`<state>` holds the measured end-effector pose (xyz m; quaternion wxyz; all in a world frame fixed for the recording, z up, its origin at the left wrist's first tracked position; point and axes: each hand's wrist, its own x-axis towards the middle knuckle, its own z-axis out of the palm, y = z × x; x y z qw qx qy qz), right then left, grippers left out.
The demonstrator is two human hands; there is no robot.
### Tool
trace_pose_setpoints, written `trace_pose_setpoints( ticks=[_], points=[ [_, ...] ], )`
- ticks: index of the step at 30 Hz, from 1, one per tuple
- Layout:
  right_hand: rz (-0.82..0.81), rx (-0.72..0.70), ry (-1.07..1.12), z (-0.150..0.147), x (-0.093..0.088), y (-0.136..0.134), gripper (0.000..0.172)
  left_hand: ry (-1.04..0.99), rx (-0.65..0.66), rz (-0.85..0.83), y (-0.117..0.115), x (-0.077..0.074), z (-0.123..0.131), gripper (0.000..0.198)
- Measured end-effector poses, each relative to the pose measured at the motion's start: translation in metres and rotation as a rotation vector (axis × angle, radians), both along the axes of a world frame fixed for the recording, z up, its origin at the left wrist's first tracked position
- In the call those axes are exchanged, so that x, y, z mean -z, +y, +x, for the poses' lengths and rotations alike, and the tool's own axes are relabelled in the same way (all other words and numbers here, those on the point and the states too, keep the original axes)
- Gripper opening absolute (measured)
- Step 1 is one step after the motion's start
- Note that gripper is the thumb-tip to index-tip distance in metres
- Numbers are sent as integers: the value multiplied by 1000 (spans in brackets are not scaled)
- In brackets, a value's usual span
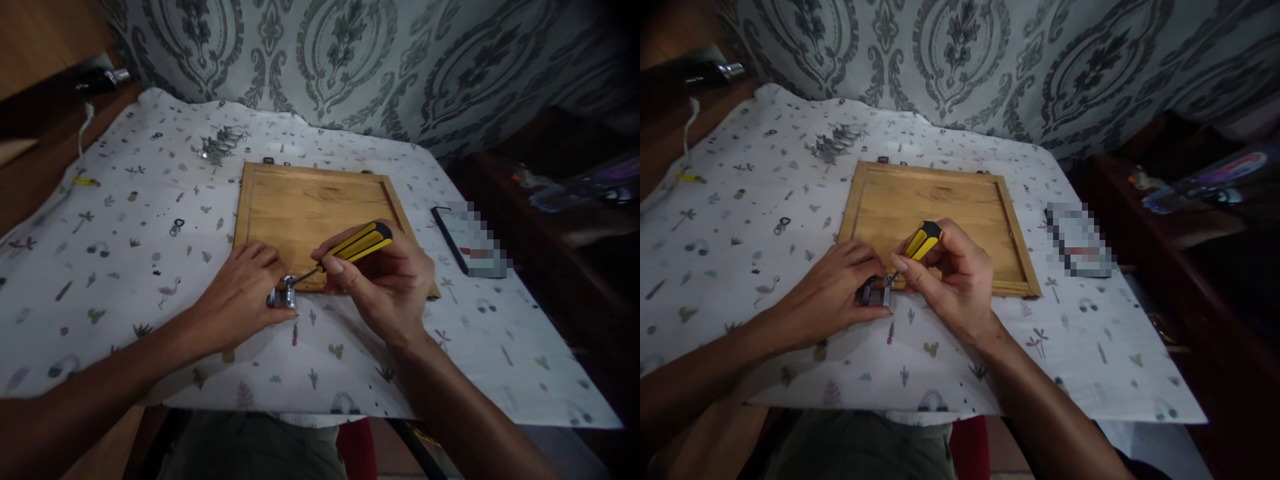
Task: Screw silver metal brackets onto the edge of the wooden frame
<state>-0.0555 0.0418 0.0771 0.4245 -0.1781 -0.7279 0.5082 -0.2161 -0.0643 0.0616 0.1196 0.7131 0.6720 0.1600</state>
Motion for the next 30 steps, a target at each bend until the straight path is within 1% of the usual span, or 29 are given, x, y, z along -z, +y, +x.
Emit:
trace_pose_setpoints(
  ticks=[8, 11, 14, 17, 22, 25, 27, 30],
  points=[
    [-93, -65, -8, 0, 0, 1, 22, -4, 0, -23, 1, -2, 0, 36],
    [-115, -142, -3, 1, 0, 3, 26, 4, 1, -12, 1, -2, 1, 35],
    [-97, -204, 10, 2, 0, 3, 20, -6, 4, -5, 1, -2, 0, 36],
    [-96, -202, 40, 1, 0, 2, 14, -28, 1, -19, 1, -3, 0, 34],
    [-154, -159, 89, -1, -2, -1, 23, -30, 7, -50, 1, -4, 0, 31],
    [-221, -191, 90, -3, -2, 0, 30, -38, 10, -48, 1, -4, 0, 30],
    [-250, -222, 83, -2, -4, 1, 30, -39, 9, -35, 1, -4, -1, 30],
    [-241, -269, 49, -1, -8, 2, 30, -28, 10, -11, 0, -3, -1, 30]
  ],
)
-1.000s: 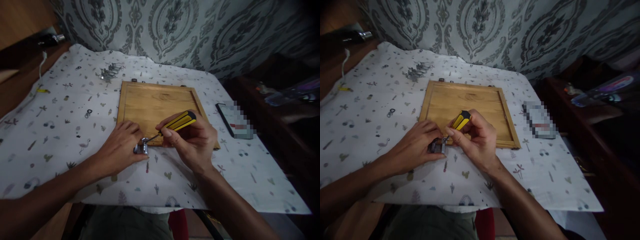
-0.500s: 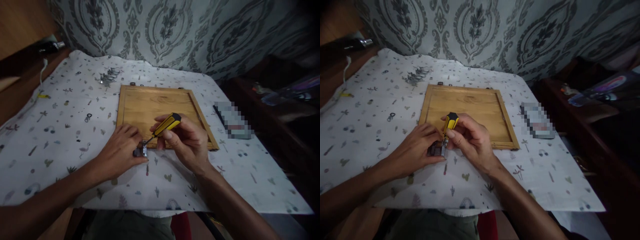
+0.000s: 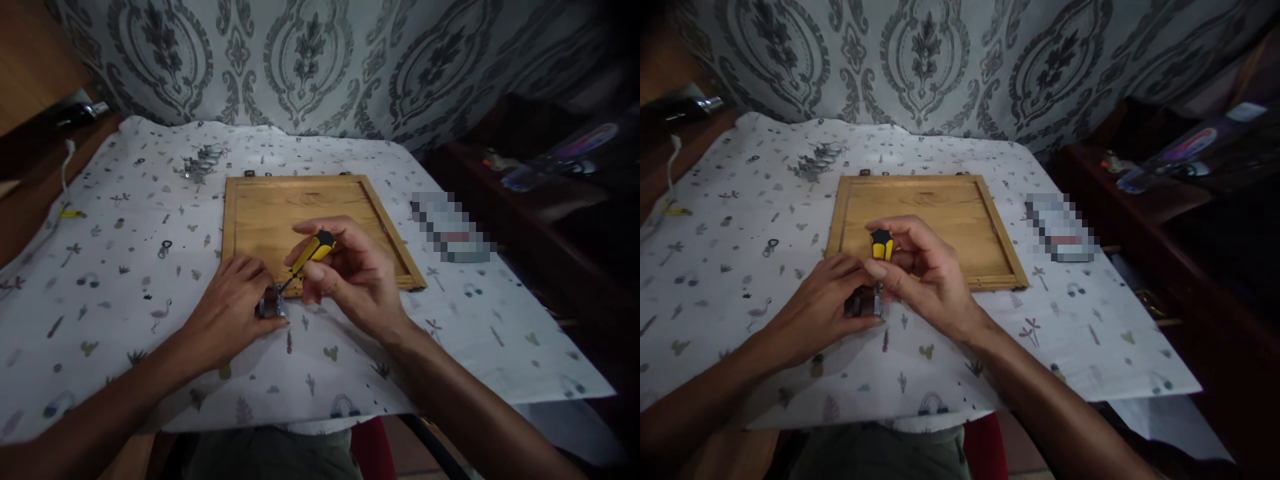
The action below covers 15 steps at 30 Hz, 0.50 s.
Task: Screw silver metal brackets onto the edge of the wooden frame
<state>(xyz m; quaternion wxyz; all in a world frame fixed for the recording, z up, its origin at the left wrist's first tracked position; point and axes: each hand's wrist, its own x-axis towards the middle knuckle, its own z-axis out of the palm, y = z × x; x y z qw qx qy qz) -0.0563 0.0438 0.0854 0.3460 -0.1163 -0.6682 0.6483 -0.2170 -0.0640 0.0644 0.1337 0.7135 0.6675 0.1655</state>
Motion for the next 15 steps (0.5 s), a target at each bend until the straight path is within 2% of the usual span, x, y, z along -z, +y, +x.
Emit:
trace_pose_setpoints(
  ticks=[6, 12, 15],
  points=[
    [43, 10, -55, -1, -8, 2, 26, 1, 2, 12, 1, 1, 0, 33],
    [11, 34, -28, -9, -12, 2, 34, 7, -7, -13, 1, 0, 1, 32],
    [82, 189, 7, -7, -11, 3, 35, 18, -5, 16, 1, 1, 1, 32]
  ],
)
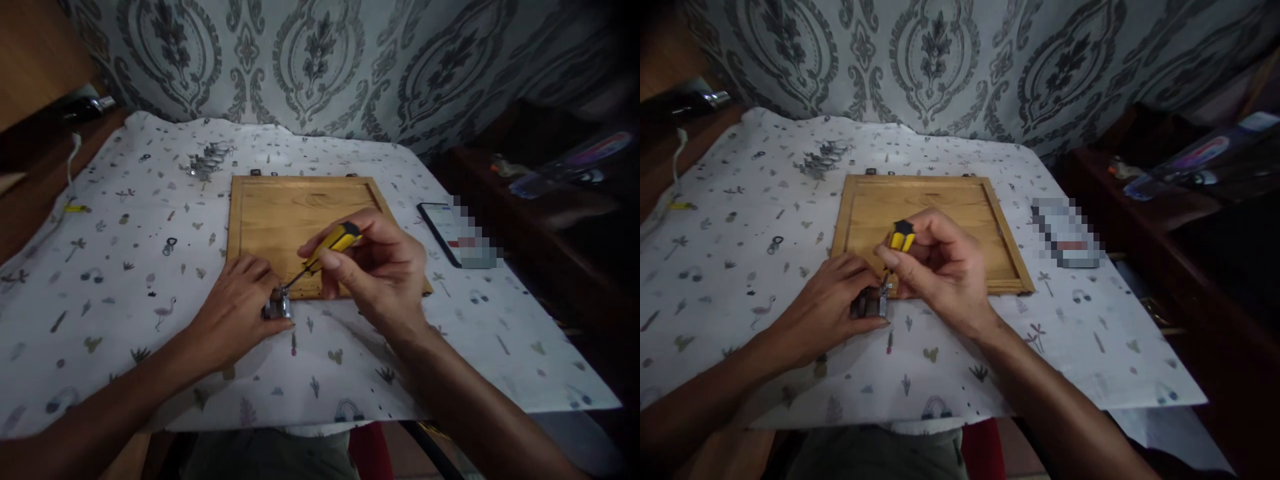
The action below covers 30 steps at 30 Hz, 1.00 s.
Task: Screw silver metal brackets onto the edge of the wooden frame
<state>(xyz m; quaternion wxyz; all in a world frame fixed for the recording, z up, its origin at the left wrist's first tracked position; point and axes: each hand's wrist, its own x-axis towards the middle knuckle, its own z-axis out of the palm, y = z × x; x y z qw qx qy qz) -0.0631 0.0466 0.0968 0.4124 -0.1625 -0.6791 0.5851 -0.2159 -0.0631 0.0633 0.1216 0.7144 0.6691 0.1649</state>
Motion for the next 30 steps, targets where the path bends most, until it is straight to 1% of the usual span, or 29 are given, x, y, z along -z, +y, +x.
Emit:
trace_pose_setpoints(
  ticks=[2, 3, 5, 9, 13, 25, 30],
  points=[
    [67, 122, 32, 4, 2, 2, 33, 5, 6, 8, 0, 0, 0, 34],
    [89, 161, 45, 6, 4, 4, 32, 6, 9, 7, 0, 0, 0, 34],
    [99, 188, 54, 8, 8, 7, 30, 2, 8, 5, 0, 1, -1, 34],
    [60, 138, 47, 8, 13, 7, 25, -13, 3, 21, -1, 2, -1, 35],
    [28, 90, 52, 6, 15, 3, 22, -12, 2, 1, -1, 3, 0, 35],
    [26, 81, 77, 6, 17, 1, 20, -12, 10, 28, -2, 4, -1, 34],
    [28, 82, 55, 4, 17, 1, 25, -11, 2, 11, -1, 2, -1, 34]
  ],
)
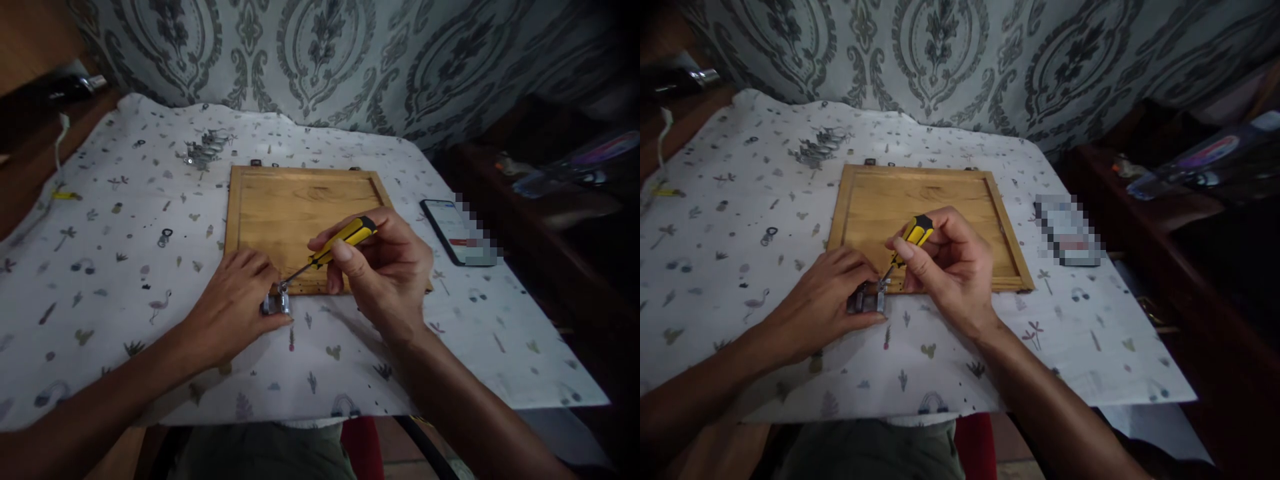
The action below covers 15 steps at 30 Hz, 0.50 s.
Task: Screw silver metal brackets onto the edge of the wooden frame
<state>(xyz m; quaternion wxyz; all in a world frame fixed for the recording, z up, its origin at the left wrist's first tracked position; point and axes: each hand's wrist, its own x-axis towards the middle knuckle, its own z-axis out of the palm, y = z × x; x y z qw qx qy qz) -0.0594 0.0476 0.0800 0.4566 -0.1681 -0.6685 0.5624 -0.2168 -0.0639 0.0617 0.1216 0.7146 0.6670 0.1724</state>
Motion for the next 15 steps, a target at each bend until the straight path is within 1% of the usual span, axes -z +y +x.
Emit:
trace_pose_setpoints(
  ticks=[5, 9, 12, 15],
  points=[
    [-10, -39, 24, 1, 1, 0, 18, 3, -17, -23, 1, -1, 1, 34],
    [14, -140, -27, 4, 2, -1, 30, 8, -9, -14, 1, 0, 1, 33],
    [-11, -204, -61, 3, -2, -2, 26, -2, -1, -14, 1, -1, 1, 32],
    [-55, -188, -82, -2, -8, -4, 29, -8, -2, -23, 1, -2, 1, 32]
  ],
)
